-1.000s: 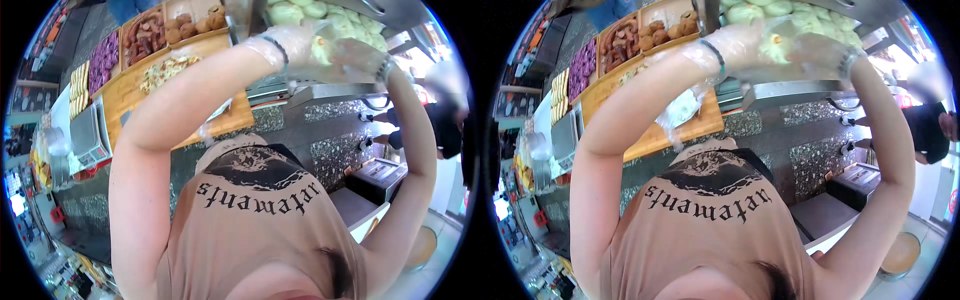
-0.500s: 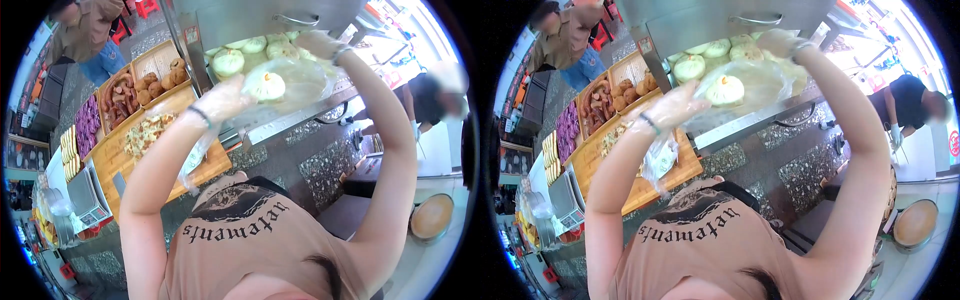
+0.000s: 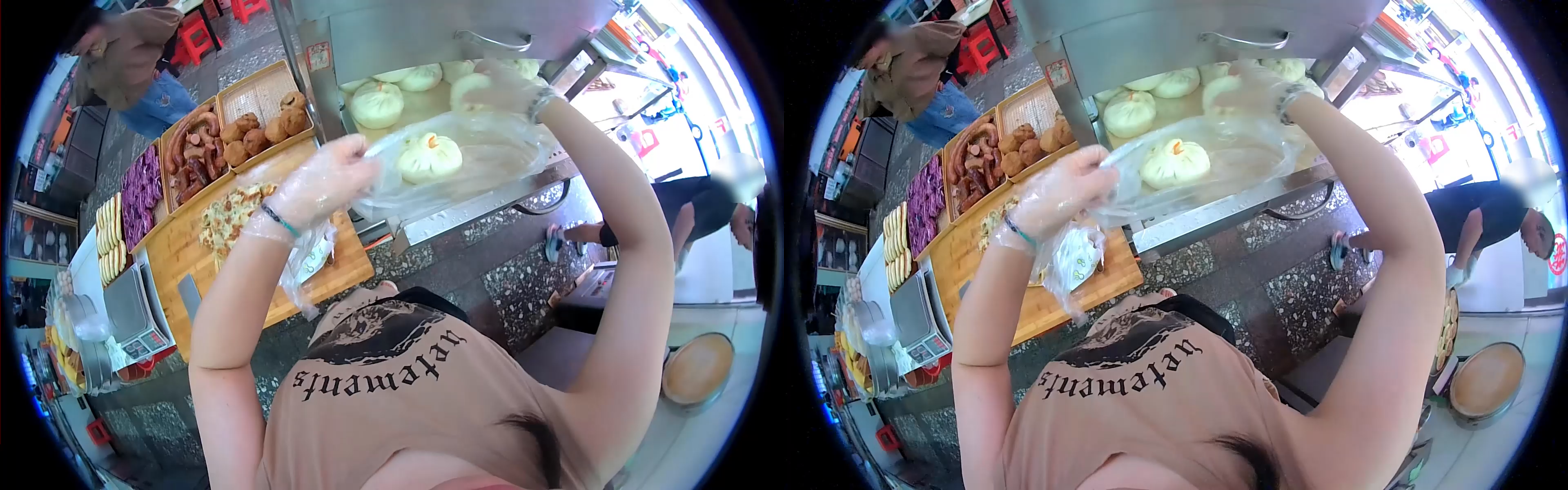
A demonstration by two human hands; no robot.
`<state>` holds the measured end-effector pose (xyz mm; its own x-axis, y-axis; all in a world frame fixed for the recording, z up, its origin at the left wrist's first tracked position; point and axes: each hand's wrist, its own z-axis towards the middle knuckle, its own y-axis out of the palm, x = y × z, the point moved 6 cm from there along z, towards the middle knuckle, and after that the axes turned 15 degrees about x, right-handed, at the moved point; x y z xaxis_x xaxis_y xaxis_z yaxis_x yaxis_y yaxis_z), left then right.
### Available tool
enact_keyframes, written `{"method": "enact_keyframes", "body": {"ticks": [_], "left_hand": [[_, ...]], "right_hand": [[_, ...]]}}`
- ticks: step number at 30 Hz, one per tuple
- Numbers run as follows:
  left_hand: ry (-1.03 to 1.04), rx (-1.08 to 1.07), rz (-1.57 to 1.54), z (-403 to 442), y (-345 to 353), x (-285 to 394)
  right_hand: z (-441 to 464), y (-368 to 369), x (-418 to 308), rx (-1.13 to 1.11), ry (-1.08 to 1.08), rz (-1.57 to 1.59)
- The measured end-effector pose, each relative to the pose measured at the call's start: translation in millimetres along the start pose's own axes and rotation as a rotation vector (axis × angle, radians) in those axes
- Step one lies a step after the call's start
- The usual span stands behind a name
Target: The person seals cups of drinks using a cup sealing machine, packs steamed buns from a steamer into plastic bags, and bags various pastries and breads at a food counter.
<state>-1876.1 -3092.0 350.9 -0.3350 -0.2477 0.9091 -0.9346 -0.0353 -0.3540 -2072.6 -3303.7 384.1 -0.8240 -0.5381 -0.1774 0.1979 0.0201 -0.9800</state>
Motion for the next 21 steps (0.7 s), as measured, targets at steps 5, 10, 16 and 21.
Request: {"method": "enact_keyframes", "body": {"ticks": [5, 10, 16, 21], "left_hand": [[0.061, 0.144, -0.179, 5, -12, 14], [0.152, 0.239, -0.335, 12, -1, 30], [0.35, 0.296, -0.259, -1, -4, 33], [0.331, 0.373, -0.137, -4, 0, 26]], "right_hand": [[-45, -53, 1, 0.182, 0.193, 0.525], [-68, -38, -65, 0.038, -0.052, 0.522], [-61, -35, -2, -0.375, -0.042, 0.131], [-17, -42, 83, -0.065, 0.29, 0.242]]}}
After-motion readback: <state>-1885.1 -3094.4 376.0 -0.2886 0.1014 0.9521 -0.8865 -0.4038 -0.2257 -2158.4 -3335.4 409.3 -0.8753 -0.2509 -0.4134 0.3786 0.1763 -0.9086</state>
